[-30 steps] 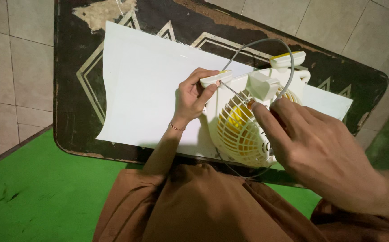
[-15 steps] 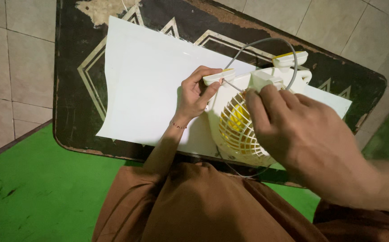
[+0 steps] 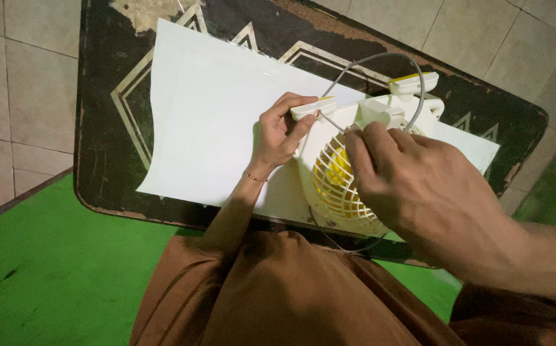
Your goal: The person reassembles a small electric fan by securing the front grille to the base with screws using a screwdriver. They tighten multiple screws around the grille, then rotate the fan to inspect the assembly and place it upright on the table.
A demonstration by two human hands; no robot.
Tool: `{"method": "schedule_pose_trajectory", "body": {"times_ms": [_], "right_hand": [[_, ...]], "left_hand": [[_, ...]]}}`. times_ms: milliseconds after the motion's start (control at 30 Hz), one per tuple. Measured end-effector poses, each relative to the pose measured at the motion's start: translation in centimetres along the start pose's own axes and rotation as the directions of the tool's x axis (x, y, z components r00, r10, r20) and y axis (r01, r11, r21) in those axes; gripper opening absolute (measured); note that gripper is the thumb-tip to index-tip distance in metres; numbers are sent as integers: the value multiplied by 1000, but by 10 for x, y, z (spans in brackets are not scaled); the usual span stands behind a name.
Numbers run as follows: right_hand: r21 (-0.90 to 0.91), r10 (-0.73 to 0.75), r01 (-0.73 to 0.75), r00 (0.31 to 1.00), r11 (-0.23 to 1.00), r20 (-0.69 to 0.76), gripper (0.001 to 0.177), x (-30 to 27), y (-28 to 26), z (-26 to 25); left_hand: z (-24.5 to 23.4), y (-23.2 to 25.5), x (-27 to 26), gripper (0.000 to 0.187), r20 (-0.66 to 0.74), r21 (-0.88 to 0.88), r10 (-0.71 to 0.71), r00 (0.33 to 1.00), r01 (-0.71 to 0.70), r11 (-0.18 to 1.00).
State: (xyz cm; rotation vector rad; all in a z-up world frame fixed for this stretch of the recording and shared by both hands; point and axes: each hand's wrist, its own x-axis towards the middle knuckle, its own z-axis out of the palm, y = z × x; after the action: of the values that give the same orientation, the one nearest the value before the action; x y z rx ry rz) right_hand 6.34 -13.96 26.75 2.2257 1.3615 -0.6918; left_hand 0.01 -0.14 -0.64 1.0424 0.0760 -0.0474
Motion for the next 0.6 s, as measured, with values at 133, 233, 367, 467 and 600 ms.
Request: {"method": "schedule_pose_trajectory", "body": {"times_ms": [133, 233, 367, 467, 600], "right_hand": [[-76, 40, -38, 999, 996, 27, 49, 4, 0, 1], [-29, 104, -101, 988, 994, 113, 43, 5, 0, 1], [135, 181, -208, 965, 969, 187, 35, 0, 2, -2], [126, 176, -182, 983, 975, 54, 28, -5, 2, -5], [242, 133, -89, 976, 966, -172, 47, -14, 1, -5]], "left_hand": [[-1, 0, -1, 29, -11, -13, 12, 1000, -12, 1000], [-2, 0, -2, 30, -6, 1, 22, 1000, -22, 1000], [-2, 2, 0, 31, 1, 12, -10, 1000, 10, 1000], [-2, 6, -1, 31, 3, 22, -30, 1000, 30, 999], [-1, 7, -2, 31, -5, 18, -39, 999, 39, 999]]}}
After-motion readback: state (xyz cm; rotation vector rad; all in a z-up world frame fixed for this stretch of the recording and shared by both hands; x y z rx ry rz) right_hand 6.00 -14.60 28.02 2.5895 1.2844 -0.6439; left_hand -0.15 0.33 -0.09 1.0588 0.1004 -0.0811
